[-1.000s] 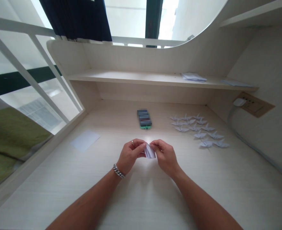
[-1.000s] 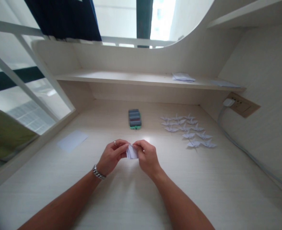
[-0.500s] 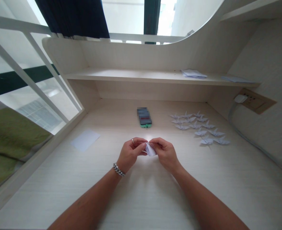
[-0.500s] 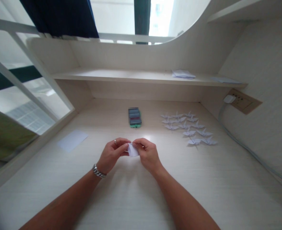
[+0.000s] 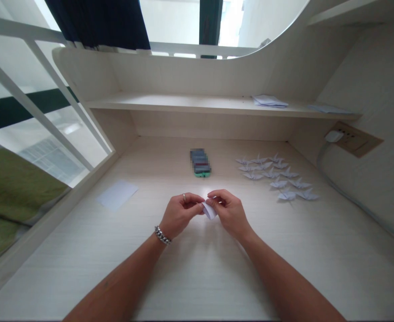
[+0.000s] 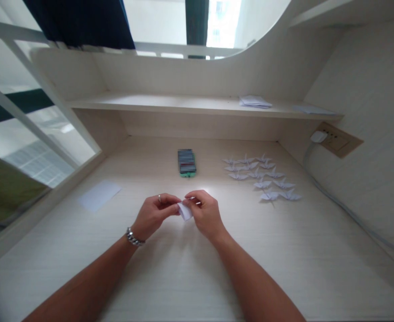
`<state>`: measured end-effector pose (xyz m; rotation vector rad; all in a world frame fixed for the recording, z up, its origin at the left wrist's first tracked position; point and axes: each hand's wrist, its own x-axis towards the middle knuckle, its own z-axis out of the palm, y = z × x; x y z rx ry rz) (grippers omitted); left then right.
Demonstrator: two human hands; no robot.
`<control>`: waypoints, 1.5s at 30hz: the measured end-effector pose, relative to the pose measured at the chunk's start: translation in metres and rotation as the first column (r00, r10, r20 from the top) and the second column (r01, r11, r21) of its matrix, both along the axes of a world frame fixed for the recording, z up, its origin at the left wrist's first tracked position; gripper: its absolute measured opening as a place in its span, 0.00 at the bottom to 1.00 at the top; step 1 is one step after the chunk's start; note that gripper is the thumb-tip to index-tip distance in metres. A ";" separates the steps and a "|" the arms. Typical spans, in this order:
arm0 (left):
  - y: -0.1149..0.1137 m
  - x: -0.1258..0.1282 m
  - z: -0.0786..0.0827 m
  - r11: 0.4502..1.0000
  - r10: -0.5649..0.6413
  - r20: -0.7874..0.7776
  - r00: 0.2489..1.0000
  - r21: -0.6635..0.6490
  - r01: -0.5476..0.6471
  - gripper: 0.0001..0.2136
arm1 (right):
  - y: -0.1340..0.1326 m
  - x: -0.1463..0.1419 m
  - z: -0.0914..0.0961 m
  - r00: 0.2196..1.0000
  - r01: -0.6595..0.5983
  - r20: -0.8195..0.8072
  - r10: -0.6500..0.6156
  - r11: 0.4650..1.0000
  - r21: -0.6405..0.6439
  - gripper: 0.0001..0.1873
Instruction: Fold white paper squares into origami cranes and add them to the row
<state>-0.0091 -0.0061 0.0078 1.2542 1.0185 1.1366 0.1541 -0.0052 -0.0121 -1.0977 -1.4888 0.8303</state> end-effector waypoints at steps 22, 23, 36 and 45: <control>-0.003 0.007 -0.007 0.944 0.303 -0.163 0.939 0.185 -0.273 0.06 | -0.005 -0.002 -0.002 0.882 0.008 0.450 -0.142 0.958 0.286 0.09; -0.003 0.007 -0.008 0.944 0.303 -0.167 0.938 0.186 -0.271 0.06 | -0.005 -0.002 -0.002 0.861 -0.004 0.485 -0.152 0.952 0.305 0.09; 0.002 0.006 -0.010 0.978 0.210 -0.104 0.972 0.033 -0.208 0.24 | -0.004 -0.004 0.001 0.980 0.127 0.155 -0.122 0.992 -0.022 0.08; 0.002 0.011 -0.011 0.970 0.159 0.126 0.979 -0.206 -0.131 0.16 | -0.008 -0.008 -0.005 0.913 -0.037 0.396 -0.099 0.946 0.321 0.08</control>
